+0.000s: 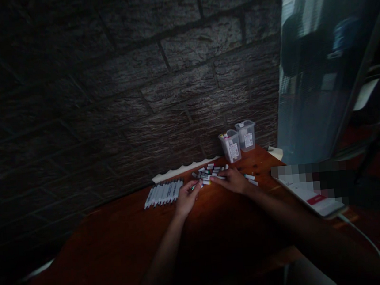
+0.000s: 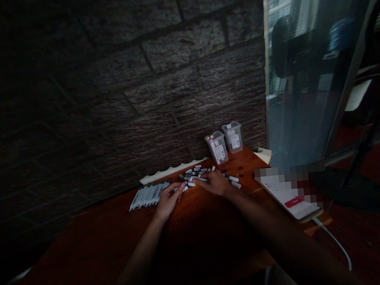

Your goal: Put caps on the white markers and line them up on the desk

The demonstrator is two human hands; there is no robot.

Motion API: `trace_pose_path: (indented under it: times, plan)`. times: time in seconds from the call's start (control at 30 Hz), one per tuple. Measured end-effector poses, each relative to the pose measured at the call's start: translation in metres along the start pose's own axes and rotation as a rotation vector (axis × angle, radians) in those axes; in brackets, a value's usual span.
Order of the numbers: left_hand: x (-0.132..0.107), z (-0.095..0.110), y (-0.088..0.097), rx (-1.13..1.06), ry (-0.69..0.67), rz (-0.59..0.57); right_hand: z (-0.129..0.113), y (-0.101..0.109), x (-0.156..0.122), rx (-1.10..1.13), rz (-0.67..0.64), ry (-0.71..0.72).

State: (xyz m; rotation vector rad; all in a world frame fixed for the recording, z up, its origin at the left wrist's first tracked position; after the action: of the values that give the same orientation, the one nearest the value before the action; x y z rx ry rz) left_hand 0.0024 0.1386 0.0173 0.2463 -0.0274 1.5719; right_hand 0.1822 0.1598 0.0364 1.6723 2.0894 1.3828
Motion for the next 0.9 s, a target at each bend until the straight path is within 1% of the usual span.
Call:
trace_pose_path:
  times: [0.17,0.27,0.4,0.57,0.7,0.9]
  plan:
    - [0.0,-0.002,-0.009,0.043,0.003,-0.066,-0.004,0.001,0.0,0.01,-0.001,0.024]
    - [-0.001,0.003,-0.011,0.064,-0.02,-0.07,-0.004,-0.003,0.0,0.002,-0.035,0.03]
    - [-0.003,0.009,-0.015,0.1,-0.066,-0.091,-0.005,-0.004,0.0,0.008,-0.044,0.054]
    - [-0.002,0.004,-0.022,0.154,-0.09,-0.154,-0.006,-0.006,-0.001,-0.003,-0.086,0.043]
    - [-0.002,-0.001,-0.027,0.179,-0.098,-0.209,-0.013,-0.005,-0.003,0.014,-0.108,0.068]
    - [-0.006,0.005,-0.033,0.186,-0.116,-0.242,-0.013,-0.01,-0.003,-0.026,-0.149,0.058]
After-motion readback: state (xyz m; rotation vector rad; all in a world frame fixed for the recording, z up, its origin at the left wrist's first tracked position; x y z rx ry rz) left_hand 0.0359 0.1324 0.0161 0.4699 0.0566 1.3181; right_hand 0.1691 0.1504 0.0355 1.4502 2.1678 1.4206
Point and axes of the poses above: each hand's wrist, its own x-axis towards the middle knuckle, its own y-axis out of the back of the hand, z = x × y, the point moved 10 cm from there along x, towards the middle knuckle, and after that the axes turned 10 degrees about -x, right-handed, at the moved point
